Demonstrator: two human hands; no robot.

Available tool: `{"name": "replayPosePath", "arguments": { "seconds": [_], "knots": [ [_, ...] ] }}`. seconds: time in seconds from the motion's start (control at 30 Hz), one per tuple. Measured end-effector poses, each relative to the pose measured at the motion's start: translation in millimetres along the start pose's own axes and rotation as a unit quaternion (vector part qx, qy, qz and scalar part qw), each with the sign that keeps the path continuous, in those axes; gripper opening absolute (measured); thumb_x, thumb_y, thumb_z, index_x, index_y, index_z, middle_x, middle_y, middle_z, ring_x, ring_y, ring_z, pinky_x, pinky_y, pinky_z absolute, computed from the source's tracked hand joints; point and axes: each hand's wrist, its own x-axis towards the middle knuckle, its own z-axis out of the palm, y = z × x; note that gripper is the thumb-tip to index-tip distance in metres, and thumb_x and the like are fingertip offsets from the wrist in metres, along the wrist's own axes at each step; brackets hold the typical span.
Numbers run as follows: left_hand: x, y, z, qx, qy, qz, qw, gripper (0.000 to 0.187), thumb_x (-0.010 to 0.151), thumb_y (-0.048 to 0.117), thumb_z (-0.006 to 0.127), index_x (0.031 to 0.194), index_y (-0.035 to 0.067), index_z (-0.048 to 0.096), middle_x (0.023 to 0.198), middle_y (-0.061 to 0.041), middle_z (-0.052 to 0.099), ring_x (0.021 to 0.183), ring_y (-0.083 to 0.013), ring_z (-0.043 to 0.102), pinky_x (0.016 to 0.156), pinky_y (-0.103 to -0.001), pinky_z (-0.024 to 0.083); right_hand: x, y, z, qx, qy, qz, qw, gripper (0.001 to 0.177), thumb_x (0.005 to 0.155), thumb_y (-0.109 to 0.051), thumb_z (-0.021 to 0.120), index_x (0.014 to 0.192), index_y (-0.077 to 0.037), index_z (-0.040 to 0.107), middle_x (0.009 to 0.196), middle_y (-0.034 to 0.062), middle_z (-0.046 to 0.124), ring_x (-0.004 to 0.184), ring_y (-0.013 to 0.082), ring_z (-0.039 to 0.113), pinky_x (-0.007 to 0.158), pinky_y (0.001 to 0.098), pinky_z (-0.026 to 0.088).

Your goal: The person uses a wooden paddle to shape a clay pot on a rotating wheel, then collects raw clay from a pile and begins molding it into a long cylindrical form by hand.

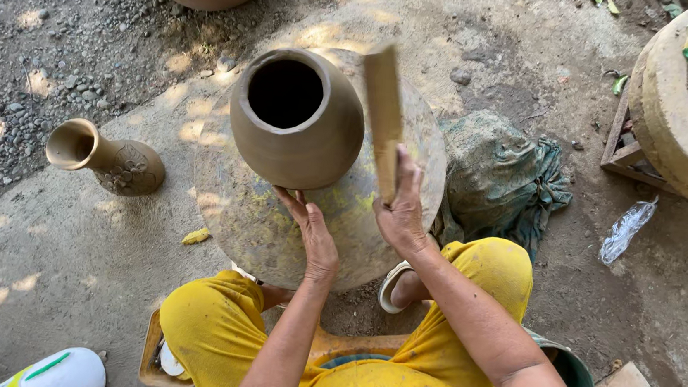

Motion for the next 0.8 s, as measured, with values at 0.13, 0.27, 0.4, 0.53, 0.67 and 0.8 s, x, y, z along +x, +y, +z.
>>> {"name": "replayPosePath", "arguments": {
  "seconds": [0.13,0.27,0.4,0.53,0.67,0.8],
  "knots": [
    [-9.0,7.9,6.7,0.010,0.016,0.005,1.000,0.098,0.100,0.072,0.037,0.164,0.017,-0.014,0.174,-0.013,-0.011,0.162,-0.0355,0.003,0.128,-0.053,0.010,-0.4,19.7,7.9,0.221,-0.059,0.040,0.973,0.102,0.074,0.017,0.067,0.162,-0.011,0.022,0.147,0.0168,0.048,0.125,0.0308,0.050,0.098,0.0458,0.046],
    [3.1,17.6,-7.7,0.036,0.102,0.001,0.994,0.097,0.100,0.075,0.033,0.165,0.015,-0.007,0.175,-0.016,-0.007,0.162,-0.0358,0.002,0.130,-0.052,0.007,6.8,30.9,7.6,0.359,-0.070,0.261,0.893,0.080,0.085,0.012,0.069,0.156,-0.001,0.035,0.128,0.0215,0.062,0.107,0.0271,0.063,0.091,0.0402,0.056],
    [68.9,38.0,-46.7,0.018,0.103,-0.031,0.994,0.102,0.091,0.082,0.026,0.166,0.017,0.002,0.174,-0.015,0.002,0.160,-0.0362,0.010,0.126,-0.053,0.012,13.3,5.7,-16.8,0.165,-0.146,0.282,0.934,0.102,0.075,0.009,0.065,0.163,-0.020,0.022,0.119,0.0134,0.065,0.095,0.0212,0.063,0.083,0.0338,0.054],
    [103.9,43.3,-63.9,-0.065,0.006,-0.041,0.997,0.104,0.088,0.087,0.023,0.167,0.021,0.006,0.174,-0.010,0.014,0.160,-0.0332,0.014,0.128,-0.051,0.011,28.2,14.0,-22.7,0.218,-0.090,0.191,0.953,0.100,0.072,0.008,0.064,0.159,-0.015,0.022,0.120,0.0085,0.063,0.097,0.0166,0.066,0.082,0.0311,0.058],
    [96.7,31.4,-58.3,-0.083,0.009,-0.026,0.996,0.104,0.089,0.087,0.030,0.167,0.022,0.006,0.175,-0.006,0.011,0.162,-0.0293,0.013,0.131,-0.049,0.009,40.2,38.0,-12.2,0.204,-0.128,0.191,0.952,0.074,0.081,0.008,0.068,0.150,-0.006,0.047,0.119,0.0070,0.066,0.100,0.0151,0.064,0.087,0.0303,0.054],
    [79.8,32.5,-59.6,-0.072,0.032,-0.045,0.996,0.106,0.086,0.086,0.031,0.166,0.023,0.001,0.175,-0.007,0.007,0.160,-0.0285,0.013,0.128,-0.048,0.010,41.6,47.3,-11.9,0.261,-0.118,0.169,0.943,0.098,0.075,0.012,0.063,0.163,-0.021,0.035,0.109,-0.0003,0.059,0.093,0.0129,0.057,0.080,0.0292,0.049]
  ]
}}
